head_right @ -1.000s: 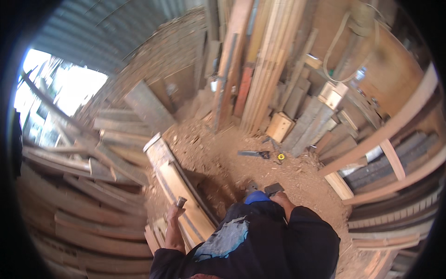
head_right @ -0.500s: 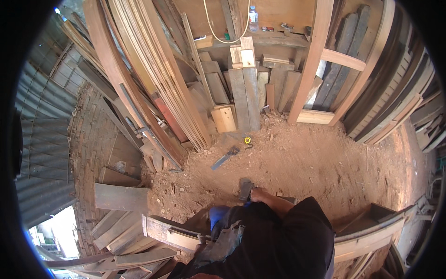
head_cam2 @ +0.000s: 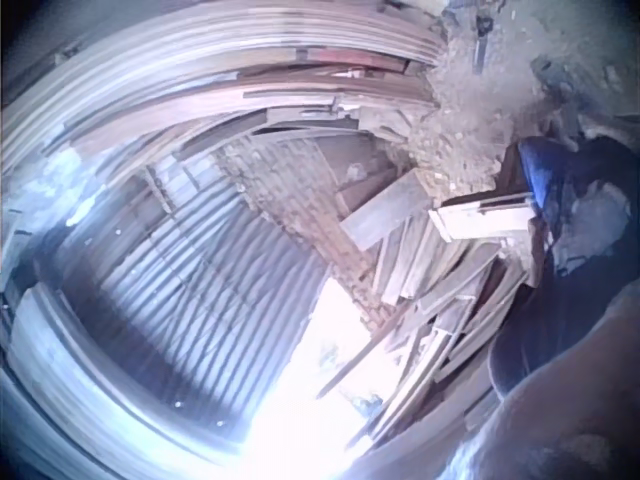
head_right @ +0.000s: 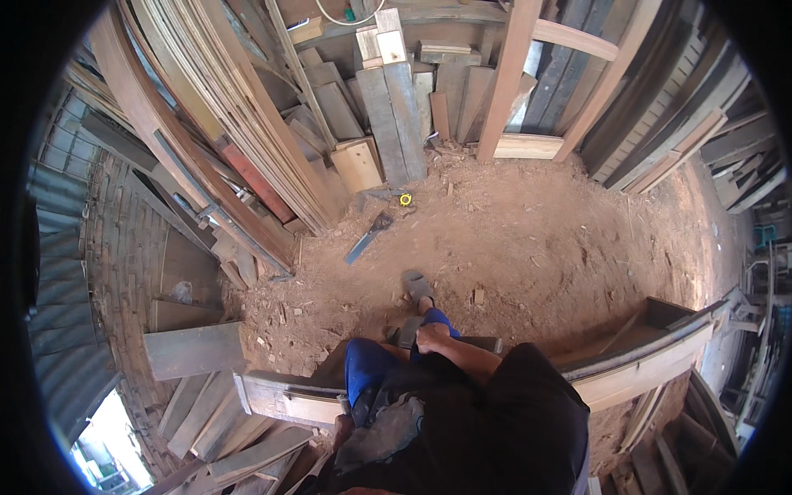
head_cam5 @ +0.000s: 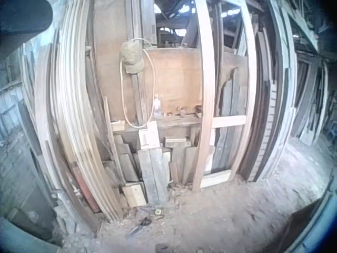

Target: The person uses a chisel and a wooden mallet to shape a long plank of wood. They repeatedly strike the chisel to remove material and smooth the surface, occasionally repositioning the plank.

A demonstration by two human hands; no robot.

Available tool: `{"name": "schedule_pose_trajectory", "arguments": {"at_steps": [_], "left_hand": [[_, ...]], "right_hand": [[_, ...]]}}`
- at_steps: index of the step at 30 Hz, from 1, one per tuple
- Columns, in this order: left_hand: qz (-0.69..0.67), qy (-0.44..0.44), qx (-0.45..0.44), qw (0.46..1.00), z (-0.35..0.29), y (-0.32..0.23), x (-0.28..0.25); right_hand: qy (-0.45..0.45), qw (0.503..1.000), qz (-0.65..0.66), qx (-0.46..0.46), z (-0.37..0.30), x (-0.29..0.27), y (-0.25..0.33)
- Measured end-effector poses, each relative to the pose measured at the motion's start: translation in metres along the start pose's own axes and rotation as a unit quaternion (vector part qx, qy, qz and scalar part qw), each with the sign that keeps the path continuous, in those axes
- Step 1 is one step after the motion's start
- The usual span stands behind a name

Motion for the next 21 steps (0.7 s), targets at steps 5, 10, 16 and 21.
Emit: {"name": "schedule_pose_trajectory", "arguments": {"at_steps": [5,10,16,21], "left_hand": [[0.017,0.000,0.055,0.998,0.005,0.009,-0.005],[-0.052,-0.021,0.144,0.988,0.006,0.022,0.012],[-0.073,-0.122,0.164,0.976,-0.015,0.019,0.026],[-0.029,-0.174,0.231,0.957,-0.046,0.007,0.025]], "right_hand": [[-0.039,0.995,0.043,0.079,-0.020,-0.006,-0.003],[-0.076,0.988,0.048,0.128,-0.053,-0.019,-0.011],[-0.098,0.988,-0.022,0.115,-0.062,-0.019,-0.010],[-0.124,0.988,-0.009,0.092,-0.047,-0.015,-0.009]]}}
Point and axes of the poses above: each hand's wrist, its own z-axis towards the middle knuckle, its own x-axis out of the palm, y = z × x, the point moved 5 cm from there along z, towards the middle knuckle, and after that the axes turned 15 degrees about x, right-handed, at the moved point
